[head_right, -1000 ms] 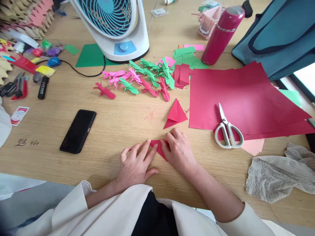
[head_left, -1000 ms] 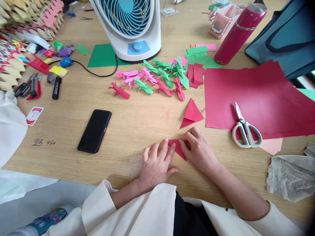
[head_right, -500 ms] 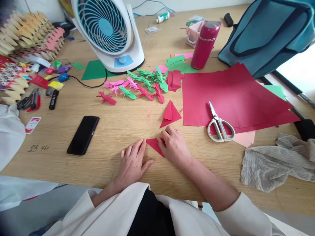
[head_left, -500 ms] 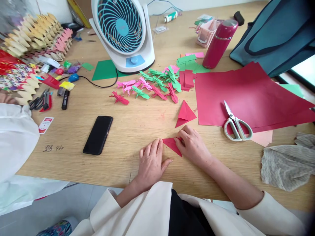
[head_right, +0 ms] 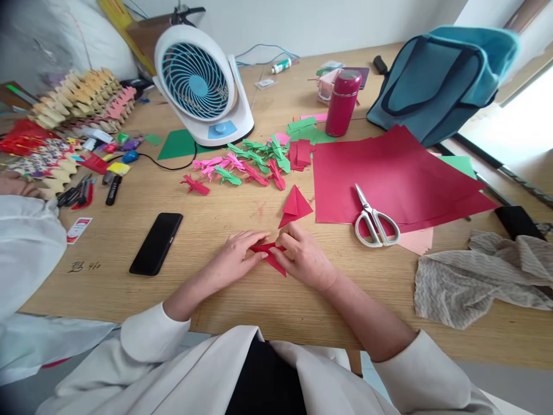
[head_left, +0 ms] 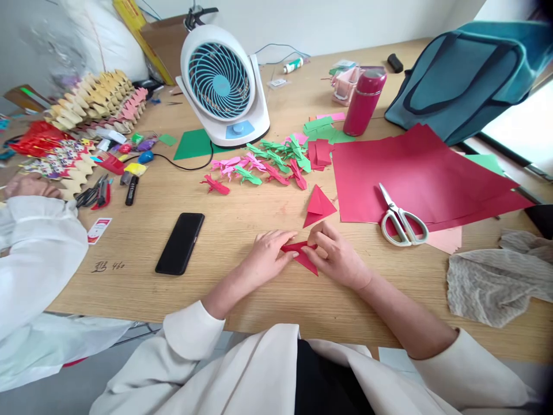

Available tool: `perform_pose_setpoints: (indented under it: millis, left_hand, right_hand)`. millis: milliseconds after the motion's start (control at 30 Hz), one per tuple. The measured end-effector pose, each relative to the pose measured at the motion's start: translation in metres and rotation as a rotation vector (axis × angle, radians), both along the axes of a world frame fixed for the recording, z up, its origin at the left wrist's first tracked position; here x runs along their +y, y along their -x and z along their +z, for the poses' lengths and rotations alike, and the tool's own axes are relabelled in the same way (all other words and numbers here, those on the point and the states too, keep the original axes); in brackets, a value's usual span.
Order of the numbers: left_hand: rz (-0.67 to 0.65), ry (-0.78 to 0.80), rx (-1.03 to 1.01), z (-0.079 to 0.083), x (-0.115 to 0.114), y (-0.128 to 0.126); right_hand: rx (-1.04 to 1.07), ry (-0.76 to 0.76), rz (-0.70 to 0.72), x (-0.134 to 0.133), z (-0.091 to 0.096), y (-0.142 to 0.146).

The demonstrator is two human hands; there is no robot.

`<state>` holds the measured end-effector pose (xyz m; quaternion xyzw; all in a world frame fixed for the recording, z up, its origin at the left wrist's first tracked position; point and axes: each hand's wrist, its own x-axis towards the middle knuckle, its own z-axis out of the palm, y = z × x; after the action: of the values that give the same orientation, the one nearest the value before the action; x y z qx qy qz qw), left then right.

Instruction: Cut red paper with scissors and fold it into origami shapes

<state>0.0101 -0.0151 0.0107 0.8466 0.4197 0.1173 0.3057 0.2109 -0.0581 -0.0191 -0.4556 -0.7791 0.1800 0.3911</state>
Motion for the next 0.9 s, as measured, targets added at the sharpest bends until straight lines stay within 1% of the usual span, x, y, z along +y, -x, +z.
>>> perform_pose_setpoints:
  millis: [100,133,200,233,300,400,500,567,700,900]
  left_hand:
    - [-0.045,0.277,-0.150,0.004,0.013,-0.008]
    - [-0.039,0.337,-0.195,0.003,0.016,-0.011]
    - [-0.009,0.399,-0.291,0.000,0.021,-0.016]
    - [0.009,0.417,-0.347,-0.003,0.023,-0.019]
    - [0.035,0.463,-0.457,-0.008,0.025,-0.025]
    - [0.090,0.525,-0.594,-0.016,0.027,-0.033]
    - [0.160,0.562,-0.665,-0.023,0.026,-0.038]
    - [0.187,0.579,-0.677,-0.027,0.023,-0.039]
    - [0.180,0.554,-0.661,-0.031,0.017,-0.038]
    - [0.147,0.454,-0.564,-0.032,0.017,-0.035]
  right_hand:
    - [0.054,-0.076,0.025,-0.001,0.003,-0.003]
    - [0.084,-0.084,0.013,-0.001,0.003,-0.004]
    - [0.175,-0.061,-0.049,0.000,0.003,-0.005]
    - [0.237,-0.016,-0.087,0.001,0.003,-0.006]
    - [0.387,0.132,-0.130,0.004,0.000,-0.007]
    - [0.629,0.412,-0.089,0.010,-0.006,-0.009]
    - [0.802,0.614,-0.048,0.014,-0.009,-0.010]
    - [0.851,0.677,-0.065,0.016,-0.009,-0.010]
    - [0.861,0.728,-0.128,0.016,-0.007,-0.010]
    - [0.850,0.756,-0.161,0.014,-0.005,-0.011]
